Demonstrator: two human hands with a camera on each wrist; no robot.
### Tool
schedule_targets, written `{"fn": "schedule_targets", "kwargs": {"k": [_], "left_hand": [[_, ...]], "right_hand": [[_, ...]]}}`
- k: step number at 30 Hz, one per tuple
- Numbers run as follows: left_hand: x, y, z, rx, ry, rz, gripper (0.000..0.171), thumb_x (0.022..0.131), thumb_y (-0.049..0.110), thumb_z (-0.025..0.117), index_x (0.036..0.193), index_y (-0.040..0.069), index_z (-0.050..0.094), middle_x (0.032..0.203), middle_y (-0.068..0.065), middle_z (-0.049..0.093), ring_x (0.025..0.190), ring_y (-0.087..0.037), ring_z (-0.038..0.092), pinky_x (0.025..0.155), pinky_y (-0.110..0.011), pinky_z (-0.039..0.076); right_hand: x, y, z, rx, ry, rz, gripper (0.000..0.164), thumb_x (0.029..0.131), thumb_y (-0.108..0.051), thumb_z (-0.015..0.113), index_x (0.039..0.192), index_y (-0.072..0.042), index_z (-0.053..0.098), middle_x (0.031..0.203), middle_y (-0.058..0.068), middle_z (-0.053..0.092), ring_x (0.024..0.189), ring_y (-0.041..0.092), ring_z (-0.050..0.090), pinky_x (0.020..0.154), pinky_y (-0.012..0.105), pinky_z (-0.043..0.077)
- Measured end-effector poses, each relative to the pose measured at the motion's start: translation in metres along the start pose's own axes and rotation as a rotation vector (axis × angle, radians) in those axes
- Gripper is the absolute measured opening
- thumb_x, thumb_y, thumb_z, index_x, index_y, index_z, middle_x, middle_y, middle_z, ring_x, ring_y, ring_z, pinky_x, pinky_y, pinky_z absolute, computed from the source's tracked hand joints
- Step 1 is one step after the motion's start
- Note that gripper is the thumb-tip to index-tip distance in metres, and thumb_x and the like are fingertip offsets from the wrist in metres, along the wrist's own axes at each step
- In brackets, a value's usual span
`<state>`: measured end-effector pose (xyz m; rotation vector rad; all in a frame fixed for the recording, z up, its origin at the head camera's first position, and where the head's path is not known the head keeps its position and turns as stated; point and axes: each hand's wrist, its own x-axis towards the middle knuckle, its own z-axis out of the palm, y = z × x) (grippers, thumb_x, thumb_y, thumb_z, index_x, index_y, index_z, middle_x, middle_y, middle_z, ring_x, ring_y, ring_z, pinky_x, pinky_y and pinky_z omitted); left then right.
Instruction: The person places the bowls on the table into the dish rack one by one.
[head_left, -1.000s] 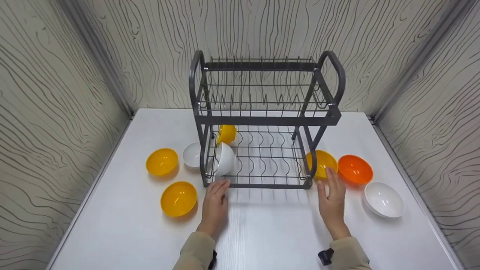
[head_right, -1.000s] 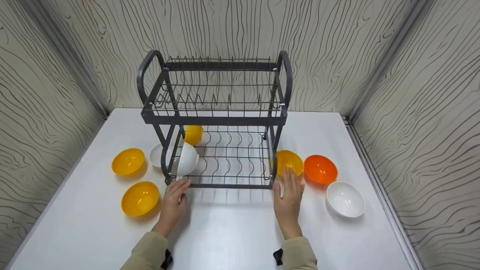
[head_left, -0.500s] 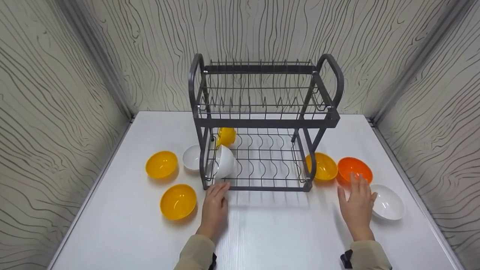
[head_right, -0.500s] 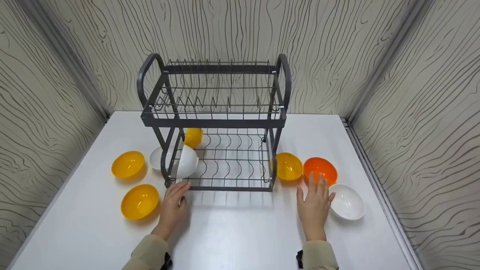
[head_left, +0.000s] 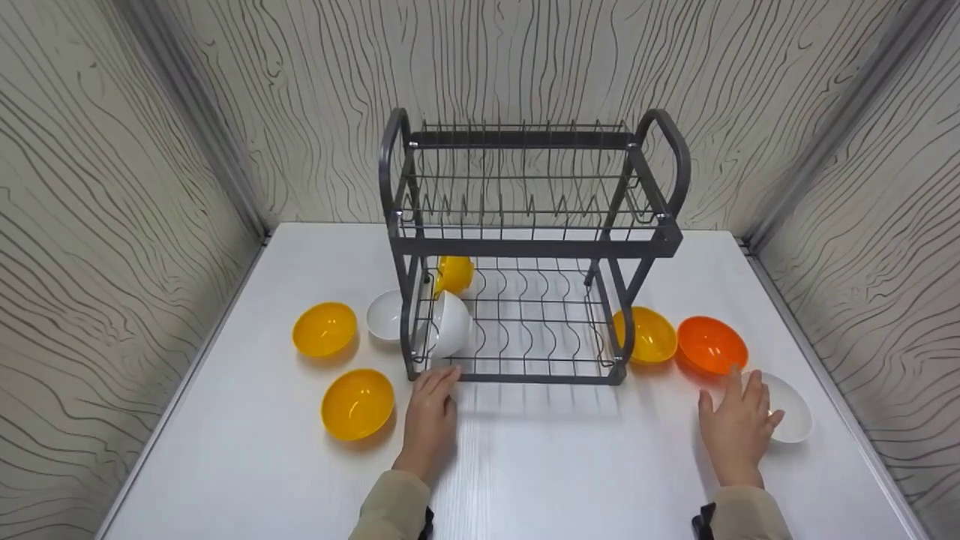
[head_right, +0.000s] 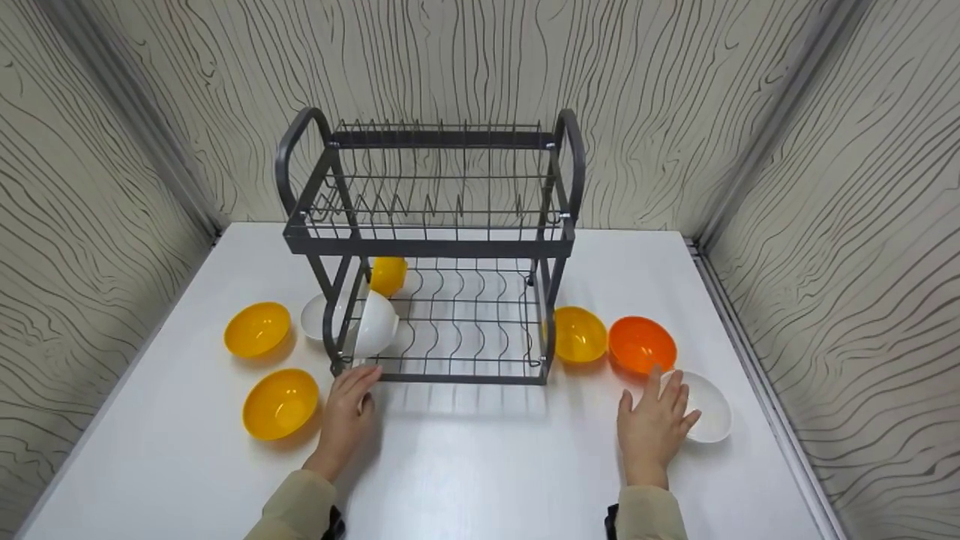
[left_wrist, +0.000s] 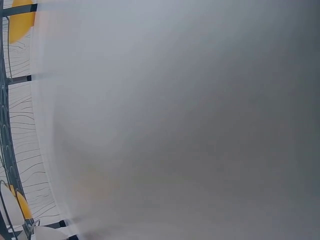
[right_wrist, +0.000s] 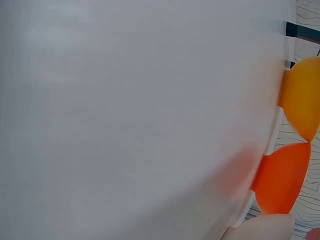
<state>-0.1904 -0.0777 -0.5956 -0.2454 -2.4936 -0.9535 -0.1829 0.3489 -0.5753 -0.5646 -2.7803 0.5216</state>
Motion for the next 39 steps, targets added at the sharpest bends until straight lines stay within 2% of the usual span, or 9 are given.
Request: {"fn": "schedule_targets", "kwargs": {"k": [4,7,12,16,21,27,32,35,39], "left_hand": [[0.000,0.000,0.000,-0.018,-0.015,-0.004,0.041,0.084,-0.001,0.058,0.124,0.013,0.059,0.122,0.005,0.058,0.118,-0.015,0.048,0.104,-0.033,0.040],[-0.001,0.000,0.000,-0.032,-0.026,-0.015,0.042,0.085,0.000,0.057,0.125,0.014,0.058,0.124,0.004,0.058,0.120,-0.014,0.047,0.105,-0.033,0.040],[-0.001,-0.001,0.001,-0.051,-0.035,-0.031,0.045,0.085,0.000,0.056,0.126,0.017,0.057,0.126,0.002,0.057,0.122,-0.013,0.046,0.106,-0.032,0.038],[-0.001,-0.001,0.001,-0.058,-0.026,-0.026,0.043,0.085,-0.001,0.056,0.125,0.014,0.058,0.126,0.001,0.058,0.121,-0.013,0.046,0.106,-0.032,0.038],[-0.001,-0.002,0.002,-0.031,0.021,0.017,0.043,0.082,-0.003,0.058,0.122,0.013,0.061,0.120,0.001,0.060,0.117,-0.016,0.049,0.103,-0.033,0.041],[0.000,-0.003,0.003,-0.005,0.061,0.055,0.043,0.078,-0.006,0.060,0.117,0.012,0.064,0.117,0.000,0.062,0.114,-0.017,0.051,0.101,-0.031,0.043],[0.001,-0.002,0.002,-0.015,0.043,0.043,0.042,0.080,-0.004,0.059,0.119,0.011,0.063,0.119,-0.002,0.062,0.116,-0.018,0.051,0.102,-0.034,0.042],[0.001,-0.002,0.001,-0.022,0.022,0.028,0.042,0.081,-0.003,0.058,0.121,0.012,0.062,0.121,-0.001,0.061,0.118,-0.018,0.050,0.103,-0.034,0.041],[0.001,-0.001,0.001,-0.039,0.005,0.012,0.042,0.083,-0.002,0.057,0.122,0.012,0.060,0.122,0.000,0.060,0.119,-0.018,0.049,0.104,-0.035,0.041]], "right_hand": [[0.001,0.006,-0.001,0.002,-0.080,0.067,0.069,0.091,-0.016,0.048,0.146,0.000,0.010,0.150,0.031,0.000,0.133,0.053,0.013,0.105,0.069,0.009],[0.002,0.011,-0.001,-0.018,-0.123,0.082,0.069,0.090,-0.016,0.047,0.146,0.000,0.009,0.149,0.034,0.000,0.130,0.055,0.015,0.105,0.068,0.015],[0.003,0.014,0.000,-0.072,-0.173,0.064,0.066,0.091,-0.018,0.045,0.146,0.000,0.012,0.147,0.034,0.008,0.128,0.055,0.020,0.103,0.068,0.018],[0.002,0.015,-0.001,-0.089,-0.181,0.049,0.062,0.092,-0.014,0.042,0.145,0.001,0.013,0.146,0.033,0.018,0.125,0.055,0.025,0.101,0.068,0.022],[0.001,0.018,0.002,-0.112,-0.149,0.026,0.055,0.091,-0.008,0.038,0.141,0.006,0.021,0.139,0.033,0.032,0.113,0.053,0.040,0.094,0.066,0.032],[0.001,0.019,0.002,-0.139,-0.191,0.023,0.046,0.090,-0.005,0.036,0.134,0.011,0.032,0.131,0.034,0.040,0.104,0.051,0.048,0.089,0.062,0.036],[-0.001,0.019,-0.001,-0.141,-0.243,0.010,0.040,0.088,-0.004,0.036,0.124,0.013,0.040,0.115,0.035,0.052,0.091,0.051,0.054,0.081,0.058,0.039],[-0.001,0.020,-0.003,-0.151,-0.256,-0.014,0.033,0.085,-0.003,0.040,0.114,0.014,0.045,0.099,0.034,0.058,0.080,0.048,0.056,0.076,0.057,0.040],[0.000,0.020,-0.005,-0.168,-0.274,-0.040,0.030,0.083,-0.002,0.047,0.107,0.016,0.048,0.088,0.034,0.060,0.071,0.042,0.057,0.071,0.056,0.042]]}}
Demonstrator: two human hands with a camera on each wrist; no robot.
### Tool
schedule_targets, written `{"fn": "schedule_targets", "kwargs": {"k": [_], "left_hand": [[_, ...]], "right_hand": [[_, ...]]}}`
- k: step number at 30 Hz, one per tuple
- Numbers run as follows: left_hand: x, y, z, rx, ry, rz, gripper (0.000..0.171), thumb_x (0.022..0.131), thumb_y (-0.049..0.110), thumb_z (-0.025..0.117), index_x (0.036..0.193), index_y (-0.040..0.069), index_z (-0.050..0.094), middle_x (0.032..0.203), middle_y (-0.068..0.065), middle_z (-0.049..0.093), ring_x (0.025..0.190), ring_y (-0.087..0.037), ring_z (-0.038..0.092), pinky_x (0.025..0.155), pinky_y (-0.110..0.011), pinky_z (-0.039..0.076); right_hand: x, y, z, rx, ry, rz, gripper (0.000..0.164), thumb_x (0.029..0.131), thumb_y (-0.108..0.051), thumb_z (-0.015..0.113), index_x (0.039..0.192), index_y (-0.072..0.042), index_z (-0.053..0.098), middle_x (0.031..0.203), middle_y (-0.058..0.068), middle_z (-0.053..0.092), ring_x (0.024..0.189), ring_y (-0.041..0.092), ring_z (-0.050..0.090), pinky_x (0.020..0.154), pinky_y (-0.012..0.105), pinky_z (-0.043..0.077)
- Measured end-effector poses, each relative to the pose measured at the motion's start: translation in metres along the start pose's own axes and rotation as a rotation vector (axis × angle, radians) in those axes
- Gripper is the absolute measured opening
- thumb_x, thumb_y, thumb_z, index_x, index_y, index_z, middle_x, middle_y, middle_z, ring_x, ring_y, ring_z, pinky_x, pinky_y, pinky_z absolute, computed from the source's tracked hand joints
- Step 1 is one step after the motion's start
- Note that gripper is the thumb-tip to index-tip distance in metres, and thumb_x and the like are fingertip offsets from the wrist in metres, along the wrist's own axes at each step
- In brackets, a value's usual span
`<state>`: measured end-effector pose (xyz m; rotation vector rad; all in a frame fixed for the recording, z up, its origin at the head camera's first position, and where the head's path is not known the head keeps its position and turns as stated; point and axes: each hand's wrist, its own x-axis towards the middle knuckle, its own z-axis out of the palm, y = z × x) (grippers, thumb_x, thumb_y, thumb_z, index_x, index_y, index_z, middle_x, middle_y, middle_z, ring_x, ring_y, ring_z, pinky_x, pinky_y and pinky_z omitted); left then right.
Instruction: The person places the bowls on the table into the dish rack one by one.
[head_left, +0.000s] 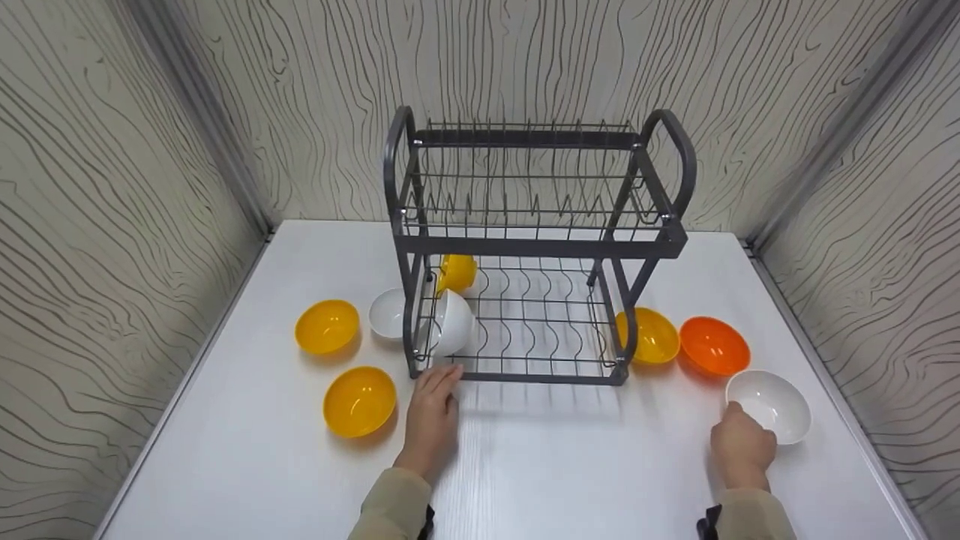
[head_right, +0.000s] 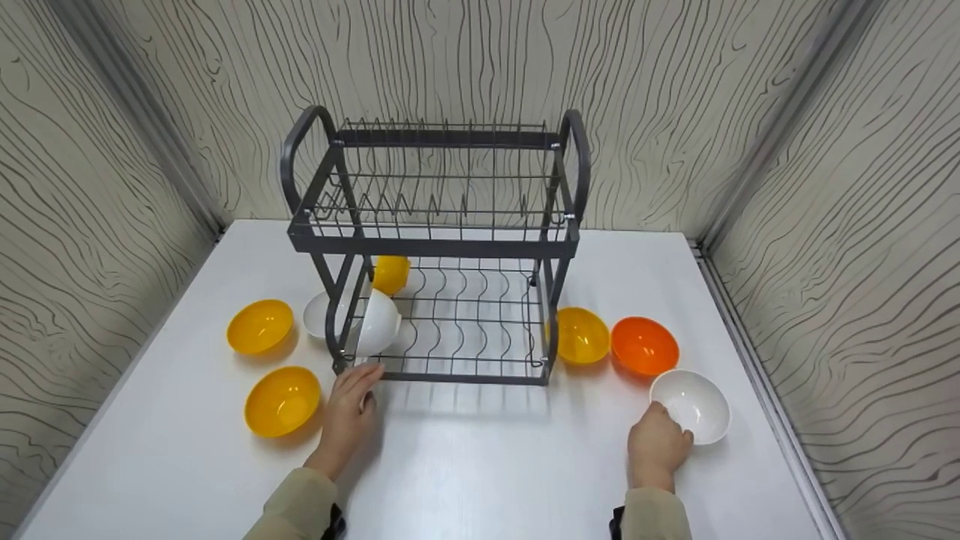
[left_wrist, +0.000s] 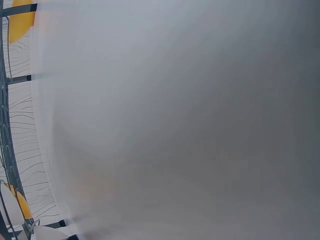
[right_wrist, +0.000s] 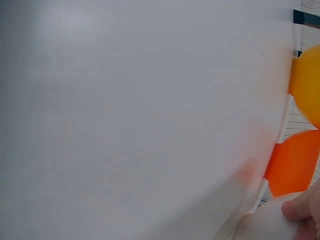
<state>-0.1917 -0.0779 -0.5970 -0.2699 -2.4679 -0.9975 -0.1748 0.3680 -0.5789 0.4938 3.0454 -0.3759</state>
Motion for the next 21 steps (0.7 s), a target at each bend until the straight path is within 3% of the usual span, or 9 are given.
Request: {"fn": "schedule_targets", "kwargs": {"k": [9,15,21], "left_hand": [[0.0004,0.0012,0.0003,0.010,0.006,-0.014,0.044,0.082,-0.003,0.059,0.122,0.014,0.061,0.122,0.002,0.061,0.119,-0.015,0.049,0.104,-0.033,0.040],[0.0013,0.0017,-0.0002,0.038,0.005,-0.003,0.041,0.083,-0.002,0.058,0.120,0.014,0.062,0.120,0.006,0.061,0.117,-0.014,0.050,0.104,-0.032,0.041],[0.0015,0.0015,0.0003,0.049,0.018,0.008,0.042,0.081,-0.003,0.060,0.119,0.014,0.063,0.120,0.006,0.061,0.117,-0.014,0.050,0.104,-0.031,0.041]], "right_hand": [[0.0027,0.0006,-0.0048,-0.015,-0.056,0.024,0.037,0.084,-0.004,0.045,0.115,0.016,0.044,0.090,0.033,0.060,0.071,0.038,0.058,0.067,0.050,0.044],[0.0009,0.0029,-0.0041,0.000,-0.032,0.010,0.044,0.083,-0.005,0.046,0.121,0.017,0.041,0.089,0.034,0.061,0.067,0.038,0.059,0.064,0.050,0.046],[-0.0013,0.0010,-0.0015,0.051,-0.021,0.086,0.048,0.084,-0.005,0.048,0.126,0.016,0.039,0.105,0.036,0.057,0.078,0.043,0.057,0.071,0.052,0.045]]}}
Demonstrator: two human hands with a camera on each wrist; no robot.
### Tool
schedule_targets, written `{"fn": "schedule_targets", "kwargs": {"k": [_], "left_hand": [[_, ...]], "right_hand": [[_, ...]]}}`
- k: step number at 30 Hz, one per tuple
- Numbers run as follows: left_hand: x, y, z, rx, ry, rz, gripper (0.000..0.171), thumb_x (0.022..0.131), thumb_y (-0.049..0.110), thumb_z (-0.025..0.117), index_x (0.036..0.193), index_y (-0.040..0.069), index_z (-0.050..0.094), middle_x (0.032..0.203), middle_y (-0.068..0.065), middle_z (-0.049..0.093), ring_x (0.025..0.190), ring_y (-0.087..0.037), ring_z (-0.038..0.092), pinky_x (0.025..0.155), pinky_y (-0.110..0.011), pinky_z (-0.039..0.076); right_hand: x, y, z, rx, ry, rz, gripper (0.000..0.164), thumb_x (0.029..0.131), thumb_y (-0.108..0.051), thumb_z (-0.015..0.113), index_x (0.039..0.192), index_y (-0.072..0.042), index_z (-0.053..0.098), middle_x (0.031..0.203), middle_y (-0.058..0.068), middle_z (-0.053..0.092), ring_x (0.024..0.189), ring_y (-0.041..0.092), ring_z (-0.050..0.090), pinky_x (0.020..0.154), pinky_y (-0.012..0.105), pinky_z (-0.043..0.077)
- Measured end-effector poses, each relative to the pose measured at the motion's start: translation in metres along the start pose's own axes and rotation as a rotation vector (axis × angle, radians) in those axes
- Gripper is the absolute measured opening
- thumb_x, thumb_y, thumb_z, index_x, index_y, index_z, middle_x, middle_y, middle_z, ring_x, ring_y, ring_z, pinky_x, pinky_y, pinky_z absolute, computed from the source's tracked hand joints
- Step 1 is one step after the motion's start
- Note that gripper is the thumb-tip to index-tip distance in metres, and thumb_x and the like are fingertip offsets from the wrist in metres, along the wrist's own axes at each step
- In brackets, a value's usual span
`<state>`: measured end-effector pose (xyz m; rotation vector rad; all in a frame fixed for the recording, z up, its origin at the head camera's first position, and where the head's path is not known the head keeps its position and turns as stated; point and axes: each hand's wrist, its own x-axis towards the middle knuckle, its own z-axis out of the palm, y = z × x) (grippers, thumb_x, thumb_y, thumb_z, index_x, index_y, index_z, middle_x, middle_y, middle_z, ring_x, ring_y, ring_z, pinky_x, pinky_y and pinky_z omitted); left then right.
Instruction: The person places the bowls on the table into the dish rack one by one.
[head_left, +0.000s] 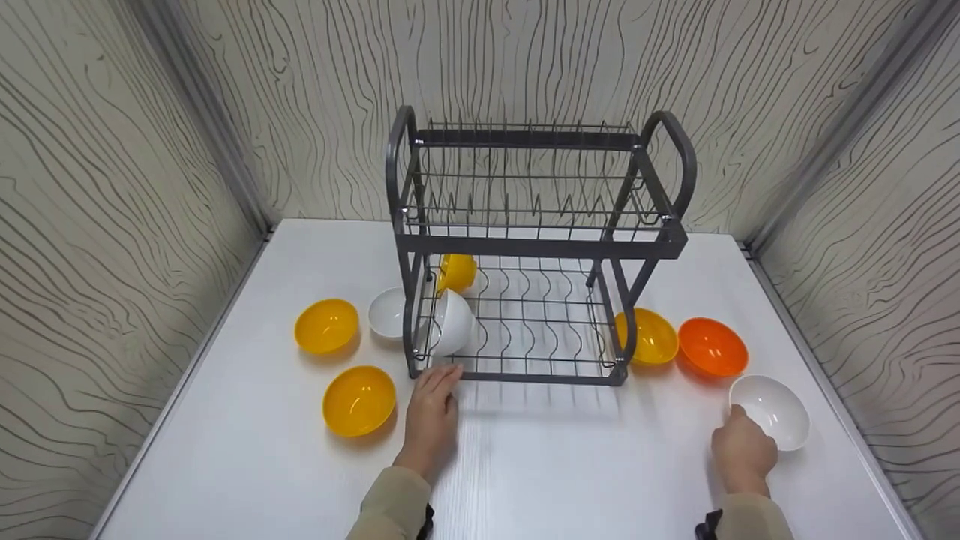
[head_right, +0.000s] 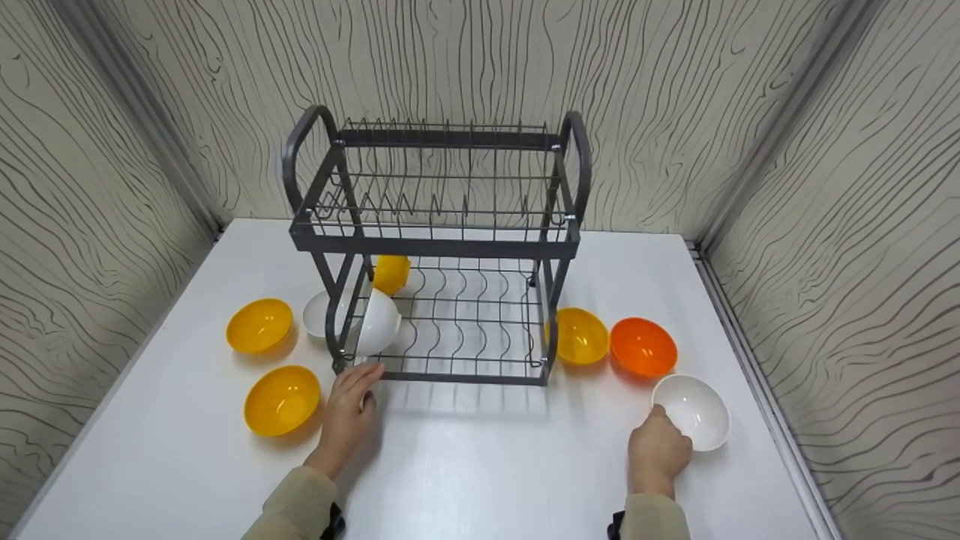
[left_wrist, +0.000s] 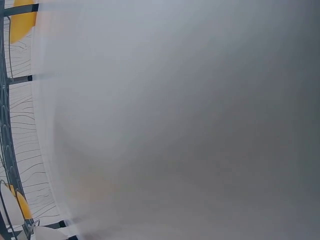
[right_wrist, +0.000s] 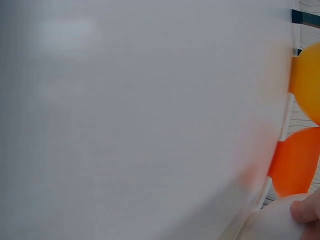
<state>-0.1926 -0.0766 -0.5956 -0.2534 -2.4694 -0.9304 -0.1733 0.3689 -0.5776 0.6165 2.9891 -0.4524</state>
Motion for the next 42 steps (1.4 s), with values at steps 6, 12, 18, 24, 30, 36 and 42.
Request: {"fn": "schedule_targets", "kwargs": {"k": [6,12,18,24,30,36,42], "left_hand": [[0.000,-0.001,0.001,0.007,0.002,0.009,0.043,0.081,-0.003,0.060,0.120,0.014,0.062,0.120,0.004,0.061,0.117,-0.016,0.051,0.103,-0.032,0.042],[-0.001,0.000,0.000,-0.020,-0.026,-0.007,0.042,0.084,-0.002,0.058,0.122,0.014,0.060,0.122,0.002,0.060,0.118,-0.018,0.050,0.103,-0.036,0.042],[-0.001,0.000,0.000,-0.003,-0.021,-0.010,0.043,0.082,-0.002,0.059,0.122,0.014,0.061,0.122,0.004,0.060,0.117,-0.016,0.050,0.103,-0.033,0.041],[-0.001,0.001,-0.001,-0.009,-0.030,-0.030,0.043,0.082,-0.003,0.059,0.122,0.014,0.061,0.121,0.005,0.061,0.119,-0.014,0.049,0.106,-0.032,0.039],[-0.002,0.000,-0.001,-0.019,-0.037,-0.038,0.044,0.083,-0.002,0.060,0.123,0.016,0.060,0.123,0.004,0.060,0.121,-0.015,0.049,0.106,-0.033,0.038],[-0.002,0.001,-0.001,-0.006,-0.019,-0.019,0.044,0.081,-0.003,0.060,0.121,0.015,0.061,0.122,0.005,0.061,0.119,-0.014,0.049,0.106,-0.032,0.039],[-0.001,0.001,-0.001,-0.012,-0.013,-0.016,0.043,0.081,-0.003,0.060,0.121,0.014,0.062,0.121,0.004,0.061,0.118,-0.016,0.050,0.105,-0.034,0.040]], "right_hand": [[-0.003,-0.001,0.003,0.043,0.045,0.055,0.050,0.084,-0.004,0.049,0.129,0.015,0.037,0.117,0.036,0.052,0.090,0.047,0.056,0.078,0.054,0.043],[-0.007,-0.006,0.002,0.064,0.092,0.041,0.048,0.084,-0.002,0.048,0.128,0.013,0.040,0.117,0.035,0.052,0.086,0.047,0.055,0.076,0.054,0.043],[-0.013,-0.014,0.001,0.090,0.169,-0.001,0.042,0.085,-0.001,0.047,0.124,0.013,0.043,0.108,0.035,0.057,0.072,0.041,0.054,0.066,0.048,0.042],[-0.016,-0.024,0.003,0.106,0.355,-0.111,0.031,0.083,0.003,0.051,0.112,0.013,0.052,0.084,0.034,0.062,0.058,0.036,0.055,0.056,0.048,0.042],[-0.017,-0.034,0.001,0.111,0.412,-0.128,0.030,0.084,0.002,0.054,0.113,0.009,0.053,0.088,0.033,0.062,0.063,0.041,0.057,0.061,0.053,0.048],[-0.022,-0.048,-0.003,0.132,0.423,-0.132,0.028,0.086,0.001,0.054,0.113,0.007,0.053,0.086,0.031,0.063,0.069,0.041,0.059,0.066,0.051,0.050],[-0.023,-0.061,-0.005,0.162,0.501,-0.188,0.028,0.085,0.003,0.056,0.113,0.006,0.056,0.089,0.031,0.064,0.077,0.045,0.061,0.072,0.053,0.050]]}}
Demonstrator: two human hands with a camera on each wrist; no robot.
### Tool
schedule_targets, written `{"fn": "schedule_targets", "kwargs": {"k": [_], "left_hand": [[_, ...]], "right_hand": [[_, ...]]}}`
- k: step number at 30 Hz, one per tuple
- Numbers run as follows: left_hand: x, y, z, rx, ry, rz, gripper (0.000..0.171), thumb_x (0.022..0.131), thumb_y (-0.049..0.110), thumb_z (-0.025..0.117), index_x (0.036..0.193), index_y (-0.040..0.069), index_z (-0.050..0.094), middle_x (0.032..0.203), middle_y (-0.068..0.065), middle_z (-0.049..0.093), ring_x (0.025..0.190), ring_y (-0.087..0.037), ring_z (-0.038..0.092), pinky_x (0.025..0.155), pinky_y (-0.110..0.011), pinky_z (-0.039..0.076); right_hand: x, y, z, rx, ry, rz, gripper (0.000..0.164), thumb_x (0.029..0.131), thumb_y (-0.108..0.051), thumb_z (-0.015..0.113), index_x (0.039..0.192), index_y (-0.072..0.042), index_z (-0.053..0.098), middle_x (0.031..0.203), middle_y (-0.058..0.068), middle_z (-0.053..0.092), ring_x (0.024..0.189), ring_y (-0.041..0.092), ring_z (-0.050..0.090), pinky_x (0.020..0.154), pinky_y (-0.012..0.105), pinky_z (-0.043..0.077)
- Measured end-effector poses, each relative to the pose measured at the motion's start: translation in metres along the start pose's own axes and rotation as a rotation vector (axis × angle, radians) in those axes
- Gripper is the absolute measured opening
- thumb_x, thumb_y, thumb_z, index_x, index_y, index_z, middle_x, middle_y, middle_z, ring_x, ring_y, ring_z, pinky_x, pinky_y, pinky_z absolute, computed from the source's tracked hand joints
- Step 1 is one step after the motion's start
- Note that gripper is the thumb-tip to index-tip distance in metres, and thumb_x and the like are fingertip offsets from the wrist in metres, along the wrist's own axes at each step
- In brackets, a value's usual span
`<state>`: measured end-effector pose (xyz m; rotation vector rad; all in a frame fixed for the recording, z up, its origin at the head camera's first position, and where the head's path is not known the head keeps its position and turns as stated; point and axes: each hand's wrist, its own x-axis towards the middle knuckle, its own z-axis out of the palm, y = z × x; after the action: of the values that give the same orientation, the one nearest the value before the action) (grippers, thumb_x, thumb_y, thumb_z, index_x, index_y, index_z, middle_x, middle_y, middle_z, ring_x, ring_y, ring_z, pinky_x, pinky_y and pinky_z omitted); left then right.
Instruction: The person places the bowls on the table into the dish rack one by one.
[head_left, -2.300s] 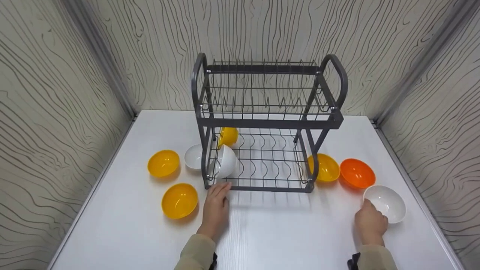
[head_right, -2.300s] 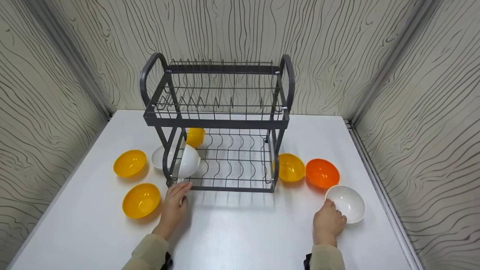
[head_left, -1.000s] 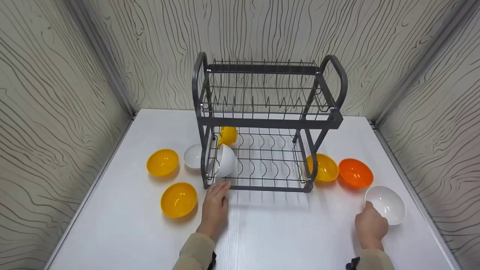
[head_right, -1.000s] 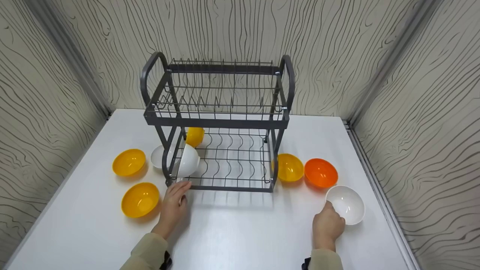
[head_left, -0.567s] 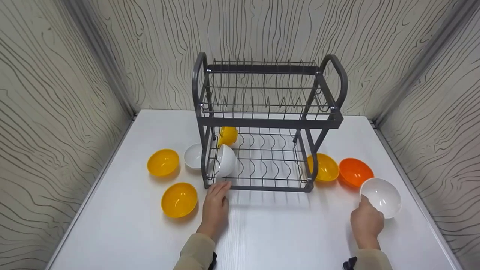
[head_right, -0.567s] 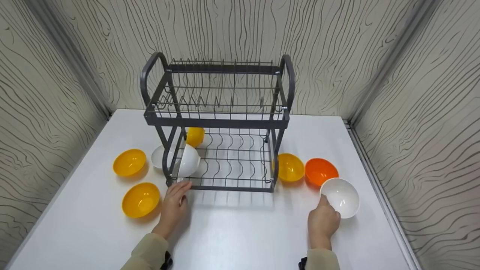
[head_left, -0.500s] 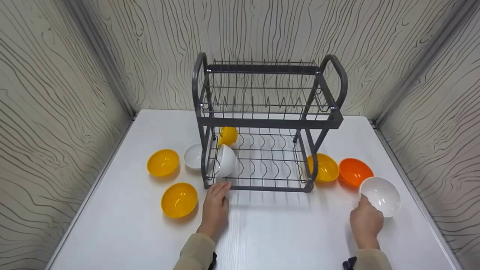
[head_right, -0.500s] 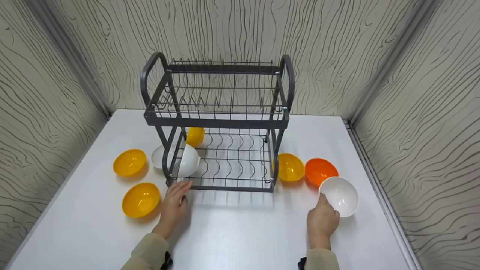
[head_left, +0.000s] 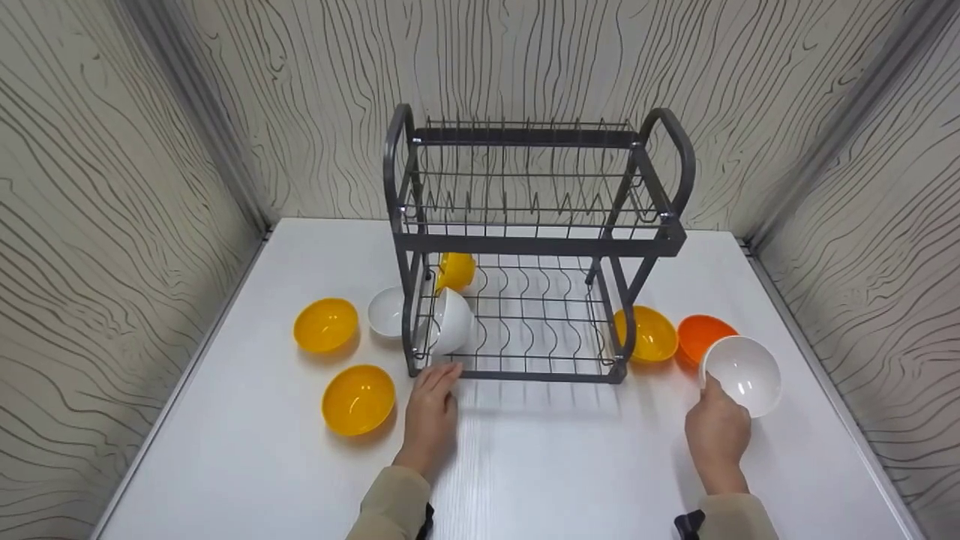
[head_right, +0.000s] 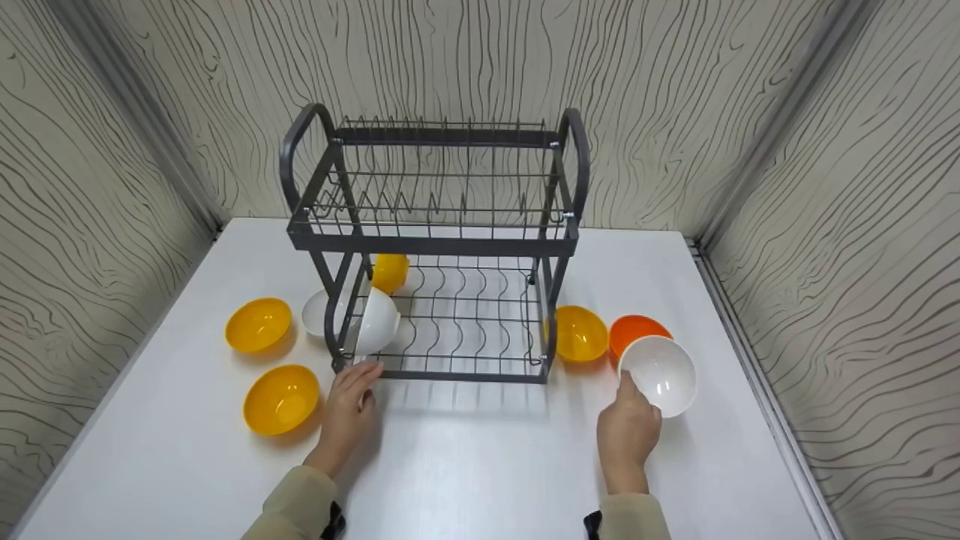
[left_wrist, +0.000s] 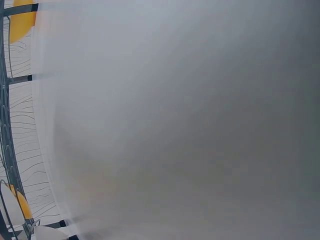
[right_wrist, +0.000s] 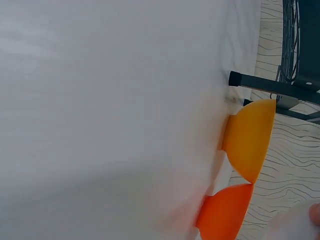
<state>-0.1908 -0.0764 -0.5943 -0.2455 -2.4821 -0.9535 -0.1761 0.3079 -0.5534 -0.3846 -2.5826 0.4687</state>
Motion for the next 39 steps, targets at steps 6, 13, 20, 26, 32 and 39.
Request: {"fn": "schedule_targets", "kwargs": {"k": [6,13,20,26,32,39], "left_hand": [[0.001,0.001,0.000,-0.004,-0.015,-0.023,0.042,0.083,-0.001,0.059,0.122,0.015,0.061,0.122,0.006,0.061,0.119,-0.015,0.049,0.105,-0.033,0.040],[0.001,0.001,0.000,0.020,-0.013,-0.004,0.043,0.082,-0.002,0.059,0.122,0.013,0.061,0.121,0.006,0.060,0.118,-0.013,0.049,0.104,-0.030,0.040],[0.001,0.002,-0.001,0.030,-0.004,0.007,0.042,0.081,-0.003,0.060,0.120,0.013,0.062,0.120,0.005,0.061,0.117,-0.014,0.050,0.105,-0.031,0.040],[0.000,0.002,0.000,0.025,-0.006,0.002,0.042,0.082,-0.003,0.061,0.120,0.013,0.062,0.121,0.005,0.061,0.117,-0.013,0.050,0.105,-0.031,0.040],[0.001,0.001,0.000,0.018,0.004,0.019,0.042,0.081,-0.004,0.062,0.120,0.012,0.062,0.121,0.005,0.061,0.117,-0.015,0.051,0.104,-0.033,0.041],[0.001,0.000,-0.001,0.029,0.008,0.030,0.042,0.080,-0.004,0.060,0.118,0.012,0.063,0.119,0.003,0.063,0.116,-0.016,0.051,0.103,-0.032,0.042]], "right_hand": [[0.001,-0.013,0.001,0.047,0.100,-0.102,0.026,0.083,0.005,0.057,0.109,0.007,0.059,0.079,0.029,0.065,0.066,0.042,0.061,0.061,0.050,0.049],[0.002,-0.029,0.003,0.099,0.184,-0.197,0.029,0.080,0.009,0.059,0.109,0.007,0.060,0.084,0.027,0.067,0.063,0.038,0.062,0.060,0.048,0.048],[0.003,-0.045,0.002,0.128,0.210,-0.243,0.026,0.084,0.008,0.055,0.109,0.006,0.061,0.088,0.026,0.067,0.065,0.038,0.062,0.057,0.045,0.048],[0.003,-0.054,0.001,0.149,0.228,-0.243,0.026,0.083,0.010,0.054,0.108,0.006,0.062,0.087,0.026,0.068,0.061,0.038,0.059,0.055,0.044,0.046],[0.004,-0.060,-0.003,0.164,0.242,-0.250,0.023,0.084,0.009,0.054,0.105,0.007,0.062,0.083,0.026,0.067,0.058,0.035,0.056,0.054,0.041,0.044],[0.004,-0.066,-0.004,0.197,0.296,-0.318,0.026,0.082,0.011,0.052,0.105,0.008,0.063,0.084,0.026,0.068,0.055,0.035,0.054,0.049,0.039,0.039]]}}
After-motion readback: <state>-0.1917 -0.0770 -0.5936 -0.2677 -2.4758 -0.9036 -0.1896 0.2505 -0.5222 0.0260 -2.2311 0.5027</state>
